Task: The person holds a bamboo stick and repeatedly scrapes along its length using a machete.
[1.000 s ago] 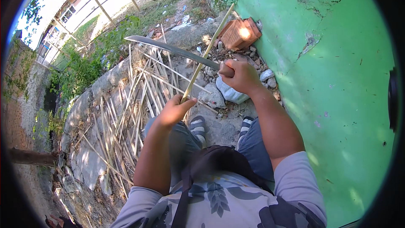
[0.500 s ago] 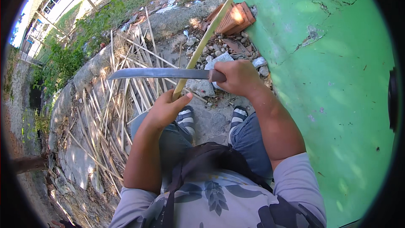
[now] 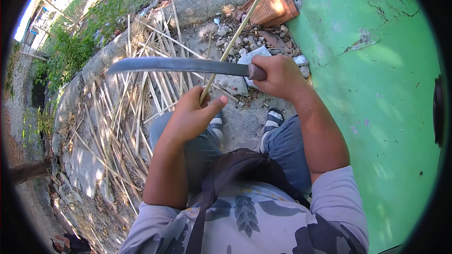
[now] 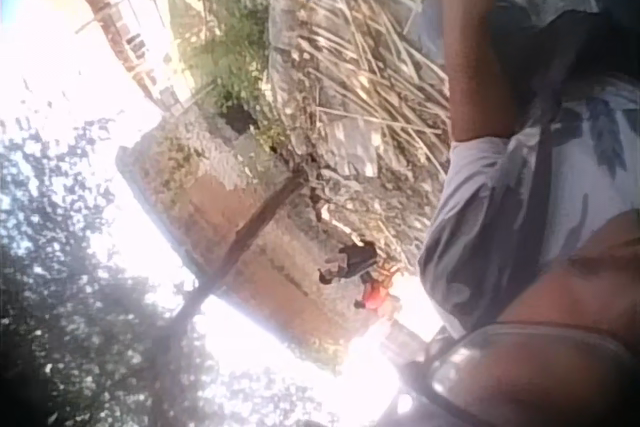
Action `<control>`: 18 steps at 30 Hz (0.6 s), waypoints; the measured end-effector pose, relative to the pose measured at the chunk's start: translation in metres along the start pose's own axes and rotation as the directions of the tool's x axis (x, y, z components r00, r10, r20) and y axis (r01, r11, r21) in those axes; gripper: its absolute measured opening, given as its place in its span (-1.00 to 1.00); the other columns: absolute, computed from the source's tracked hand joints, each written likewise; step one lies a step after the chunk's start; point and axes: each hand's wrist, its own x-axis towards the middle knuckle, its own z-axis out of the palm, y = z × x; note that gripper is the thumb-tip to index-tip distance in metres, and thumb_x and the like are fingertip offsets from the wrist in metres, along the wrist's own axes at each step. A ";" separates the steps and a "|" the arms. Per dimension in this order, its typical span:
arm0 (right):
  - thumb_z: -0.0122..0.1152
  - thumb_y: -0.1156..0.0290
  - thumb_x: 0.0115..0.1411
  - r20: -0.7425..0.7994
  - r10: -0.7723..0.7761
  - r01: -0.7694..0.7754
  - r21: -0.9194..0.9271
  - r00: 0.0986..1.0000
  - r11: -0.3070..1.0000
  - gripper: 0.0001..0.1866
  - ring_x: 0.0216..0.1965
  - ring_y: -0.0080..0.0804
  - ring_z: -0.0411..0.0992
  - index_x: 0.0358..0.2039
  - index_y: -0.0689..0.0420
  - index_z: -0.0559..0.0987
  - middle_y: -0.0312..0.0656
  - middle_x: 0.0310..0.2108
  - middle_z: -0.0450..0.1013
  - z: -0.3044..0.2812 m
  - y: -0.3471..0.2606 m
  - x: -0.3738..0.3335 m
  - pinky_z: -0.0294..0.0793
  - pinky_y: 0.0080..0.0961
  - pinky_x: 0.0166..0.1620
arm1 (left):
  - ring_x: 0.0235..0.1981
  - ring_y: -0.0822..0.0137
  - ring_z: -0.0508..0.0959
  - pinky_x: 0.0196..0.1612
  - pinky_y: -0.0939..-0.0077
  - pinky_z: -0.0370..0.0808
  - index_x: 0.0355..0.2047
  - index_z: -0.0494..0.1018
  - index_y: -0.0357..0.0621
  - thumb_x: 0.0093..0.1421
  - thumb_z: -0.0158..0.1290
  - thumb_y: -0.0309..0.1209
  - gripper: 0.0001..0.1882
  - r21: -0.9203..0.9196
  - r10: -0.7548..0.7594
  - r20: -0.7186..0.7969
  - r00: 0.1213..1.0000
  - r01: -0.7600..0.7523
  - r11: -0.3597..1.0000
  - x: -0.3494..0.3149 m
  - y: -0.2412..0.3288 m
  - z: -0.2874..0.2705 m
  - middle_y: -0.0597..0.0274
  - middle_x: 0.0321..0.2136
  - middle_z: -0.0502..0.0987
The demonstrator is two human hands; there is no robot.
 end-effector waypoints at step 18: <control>0.32 0.25 0.00 0.185 0.211 -0.207 -0.043 0.960 0.977 -0.80 -0.29 0.01 0.61 -0.33 -0.02 0.65 -0.08 -0.42 0.61 0.014 0.008 0.008 0.58 -0.07 -0.20 | -0.45 0.27 0.54 -0.35 0.30 0.49 -0.33 0.49 -0.33 0.19 0.30 0.03 -0.44 0.020 -0.129 0.029 0.991 0.128 0.992 0.000 -0.009 0.017 0.08 -0.50 0.55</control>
